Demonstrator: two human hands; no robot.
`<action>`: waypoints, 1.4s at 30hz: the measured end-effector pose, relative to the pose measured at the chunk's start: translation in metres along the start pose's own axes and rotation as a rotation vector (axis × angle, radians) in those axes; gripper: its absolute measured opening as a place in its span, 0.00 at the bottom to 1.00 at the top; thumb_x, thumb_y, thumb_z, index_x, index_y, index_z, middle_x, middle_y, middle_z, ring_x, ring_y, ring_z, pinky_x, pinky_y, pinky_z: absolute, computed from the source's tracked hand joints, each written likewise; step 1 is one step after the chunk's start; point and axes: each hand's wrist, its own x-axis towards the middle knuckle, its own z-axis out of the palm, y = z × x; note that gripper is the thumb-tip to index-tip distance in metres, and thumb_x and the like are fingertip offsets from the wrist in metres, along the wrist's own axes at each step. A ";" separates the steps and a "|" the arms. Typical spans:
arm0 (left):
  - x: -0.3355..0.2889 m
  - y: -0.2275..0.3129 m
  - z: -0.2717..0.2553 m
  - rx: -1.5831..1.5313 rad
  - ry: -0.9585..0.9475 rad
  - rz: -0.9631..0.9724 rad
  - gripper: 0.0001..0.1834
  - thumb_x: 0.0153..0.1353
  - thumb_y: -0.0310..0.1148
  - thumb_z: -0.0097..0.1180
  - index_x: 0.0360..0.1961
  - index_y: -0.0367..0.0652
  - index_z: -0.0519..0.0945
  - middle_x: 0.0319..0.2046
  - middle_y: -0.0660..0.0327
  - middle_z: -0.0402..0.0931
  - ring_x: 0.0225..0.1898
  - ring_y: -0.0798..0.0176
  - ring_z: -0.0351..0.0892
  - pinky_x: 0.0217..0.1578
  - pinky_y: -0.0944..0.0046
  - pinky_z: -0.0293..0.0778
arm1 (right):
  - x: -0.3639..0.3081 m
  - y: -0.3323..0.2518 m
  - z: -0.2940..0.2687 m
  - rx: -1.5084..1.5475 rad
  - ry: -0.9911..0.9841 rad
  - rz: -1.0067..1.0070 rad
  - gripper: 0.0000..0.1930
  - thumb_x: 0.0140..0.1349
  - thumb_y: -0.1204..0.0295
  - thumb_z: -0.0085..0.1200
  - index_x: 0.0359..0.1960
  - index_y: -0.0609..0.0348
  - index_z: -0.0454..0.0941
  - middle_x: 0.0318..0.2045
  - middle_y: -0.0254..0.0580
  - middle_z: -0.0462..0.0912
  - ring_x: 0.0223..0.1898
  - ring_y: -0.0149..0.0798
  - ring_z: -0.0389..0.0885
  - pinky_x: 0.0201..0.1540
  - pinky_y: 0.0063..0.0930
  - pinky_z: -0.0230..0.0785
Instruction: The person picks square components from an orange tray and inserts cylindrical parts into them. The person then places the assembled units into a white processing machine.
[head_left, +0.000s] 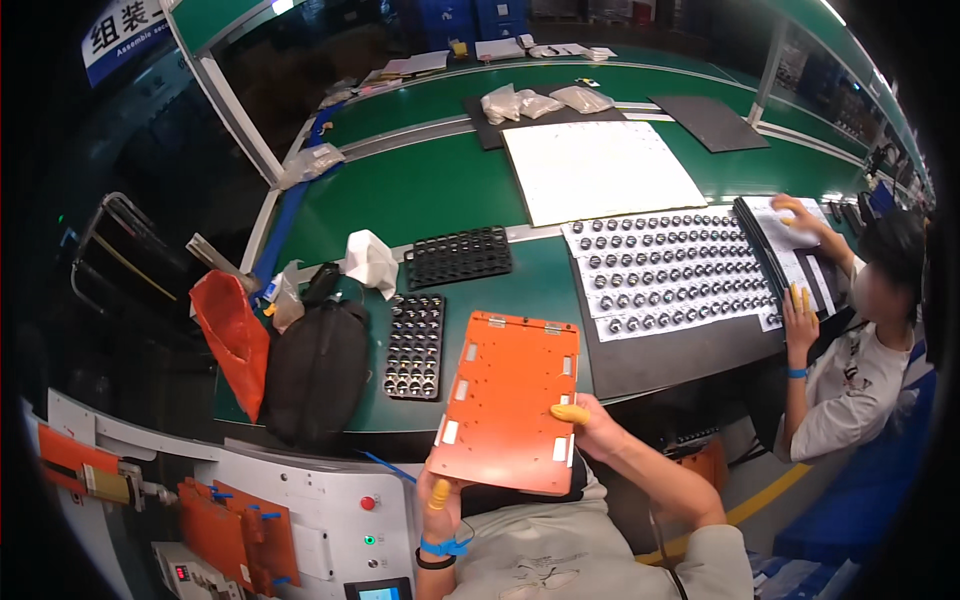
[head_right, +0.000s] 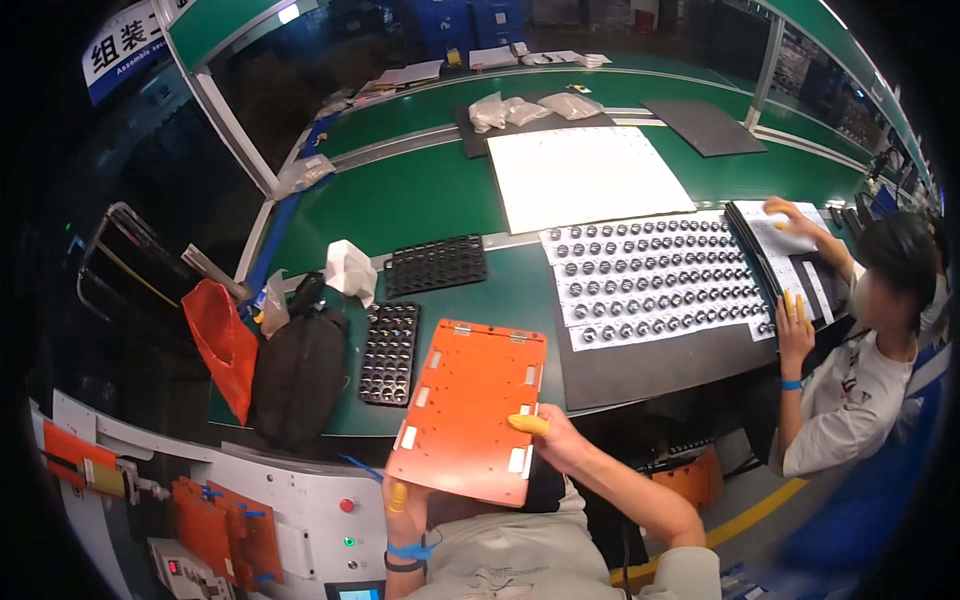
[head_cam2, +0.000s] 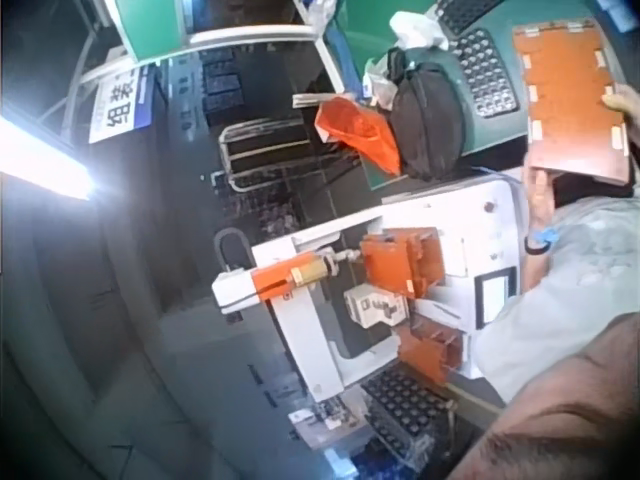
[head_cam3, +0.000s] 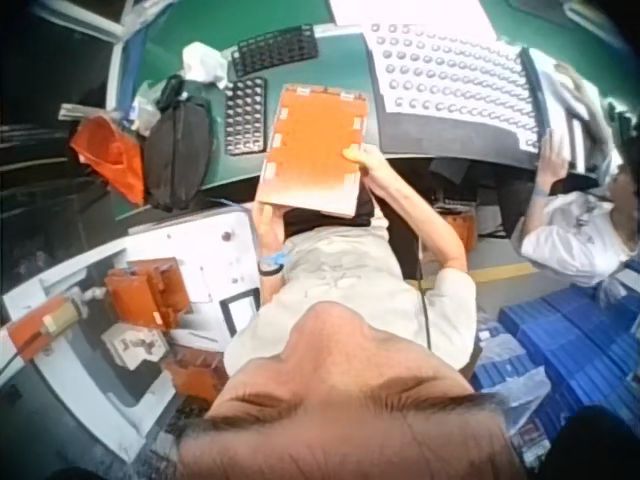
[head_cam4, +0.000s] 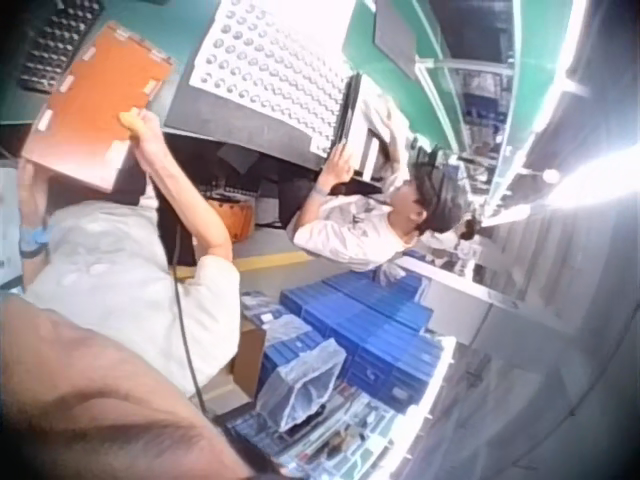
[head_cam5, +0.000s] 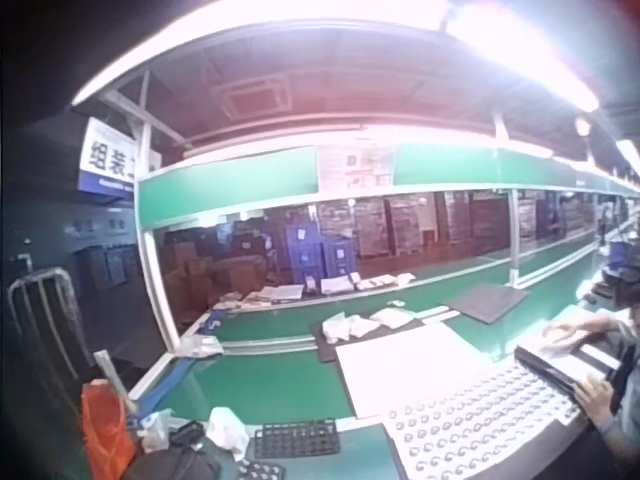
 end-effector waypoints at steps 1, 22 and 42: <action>0.000 0.003 -0.011 0.111 -0.068 0.019 0.30 0.64 0.46 0.61 0.58 0.35 0.72 0.51 0.56 0.78 0.50 0.59 0.81 0.49 0.58 0.80 | 0.004 -0.005 -0.008 -0.012 -0.041 0.064 0.20 0.67 0.63 0.58 0.51 0.68 0.78 0.46 0.42 0.84 0.48 0.32 0.83 0.54 0.29 0.73; 0.098 -0.010 0.017 1.148 -0.139 0.228 0.27 0.51 0.40 0.73 0.46 0.31 0.82 0.42 0.56 0.79 0.20 0.66 0.65 0.23 0.65 0.66 | 0.011 -0.038 0.025 -1.238 0.273 -0.565 0.50 0.53 0.62 0.71 0.73 0.61 0.51 0.75 0.59 0.46 0.76 0.55 0.45 0.75 0.51 0.38; 0.094 -0.034 0.022 1.216 0.001 0.460 0.20 0.44 0.29 0.76 0.40 0.35 0.86 0.41 0.60 0.82 0.18 0.69 0.62 0.21 0.67 0.62 | 0.055 -0.103 0.042 -2.285 -0.127 -0.856 0.25 0.64 0.57 0.54 0.58 0.58 0.75 0.55 0.54 0.79 0.53 0.50 0.82 0.44 0.38 0.78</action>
